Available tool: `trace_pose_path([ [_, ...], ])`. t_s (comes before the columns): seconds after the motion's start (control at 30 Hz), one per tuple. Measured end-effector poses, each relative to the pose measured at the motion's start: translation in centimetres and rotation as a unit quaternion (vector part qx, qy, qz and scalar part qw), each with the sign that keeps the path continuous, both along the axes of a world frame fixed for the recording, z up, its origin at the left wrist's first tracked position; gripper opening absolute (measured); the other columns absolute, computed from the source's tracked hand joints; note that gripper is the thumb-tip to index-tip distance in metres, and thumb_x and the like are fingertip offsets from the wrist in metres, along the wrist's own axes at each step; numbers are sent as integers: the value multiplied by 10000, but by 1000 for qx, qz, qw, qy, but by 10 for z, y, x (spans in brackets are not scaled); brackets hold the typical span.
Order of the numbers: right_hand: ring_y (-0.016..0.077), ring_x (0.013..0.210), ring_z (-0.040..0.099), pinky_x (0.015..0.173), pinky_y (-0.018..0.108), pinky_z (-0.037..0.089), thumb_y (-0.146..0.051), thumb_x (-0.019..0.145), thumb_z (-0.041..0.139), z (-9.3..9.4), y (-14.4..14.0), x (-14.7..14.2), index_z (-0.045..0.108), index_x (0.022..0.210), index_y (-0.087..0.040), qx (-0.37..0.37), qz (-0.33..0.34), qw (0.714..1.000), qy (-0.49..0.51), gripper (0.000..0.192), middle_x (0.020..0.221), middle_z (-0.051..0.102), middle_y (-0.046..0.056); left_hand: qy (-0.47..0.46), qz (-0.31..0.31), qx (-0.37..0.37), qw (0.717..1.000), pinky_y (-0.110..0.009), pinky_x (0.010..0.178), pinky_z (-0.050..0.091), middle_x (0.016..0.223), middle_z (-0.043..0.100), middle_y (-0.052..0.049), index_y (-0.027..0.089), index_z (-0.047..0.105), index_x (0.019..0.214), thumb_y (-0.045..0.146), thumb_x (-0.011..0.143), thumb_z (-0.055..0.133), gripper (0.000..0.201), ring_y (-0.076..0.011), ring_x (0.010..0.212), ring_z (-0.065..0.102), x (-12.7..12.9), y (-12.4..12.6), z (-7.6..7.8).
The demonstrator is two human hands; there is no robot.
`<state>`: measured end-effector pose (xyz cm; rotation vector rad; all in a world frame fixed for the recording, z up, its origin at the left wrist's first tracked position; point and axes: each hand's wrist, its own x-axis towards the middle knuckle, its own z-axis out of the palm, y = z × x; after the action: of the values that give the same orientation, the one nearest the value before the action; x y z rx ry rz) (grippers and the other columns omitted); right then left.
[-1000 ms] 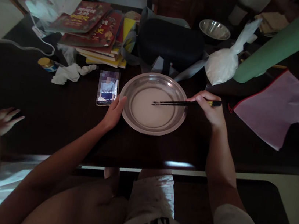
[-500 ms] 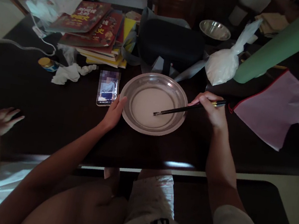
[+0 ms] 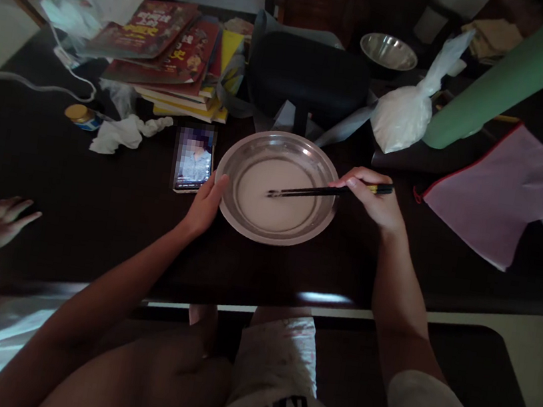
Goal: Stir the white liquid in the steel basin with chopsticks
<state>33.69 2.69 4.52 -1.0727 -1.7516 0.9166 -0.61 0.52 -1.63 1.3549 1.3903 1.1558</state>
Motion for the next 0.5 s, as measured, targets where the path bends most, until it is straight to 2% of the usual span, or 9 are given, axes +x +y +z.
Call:
trace_pose_path([
  [0.13,187,764,740,779,353,580,-534,898,648,1,0,2,773,755,-270,11,-50,998,24,325,750,777,-2,14,-10,12,1000,-495,1082,502,1231,716,-117,200,658,1164,646,927,475,537,-322,1256,616,0,-1,2],
  [0.3,190,830,750,799,348,580,-519,893,663,0,0,0,785,806,-288,-13,5,1000,5,276,802,789,-5,13,-7,15,1000,-496,1074,511,1261,704,-124,196,654,1188,652,927,468,557,-322,1245,624,0,0,0],
  [0.5,167,733,729,740,331,561,-496,917,642,0,1,4,776,758,-277,11,-39,999,34,302,737,769,-12,6,-16,16,1000,-497,1089,501,1197,725,-124,189,653,1177,675,915,475,580,-327,1261,612,1,0,2],
])
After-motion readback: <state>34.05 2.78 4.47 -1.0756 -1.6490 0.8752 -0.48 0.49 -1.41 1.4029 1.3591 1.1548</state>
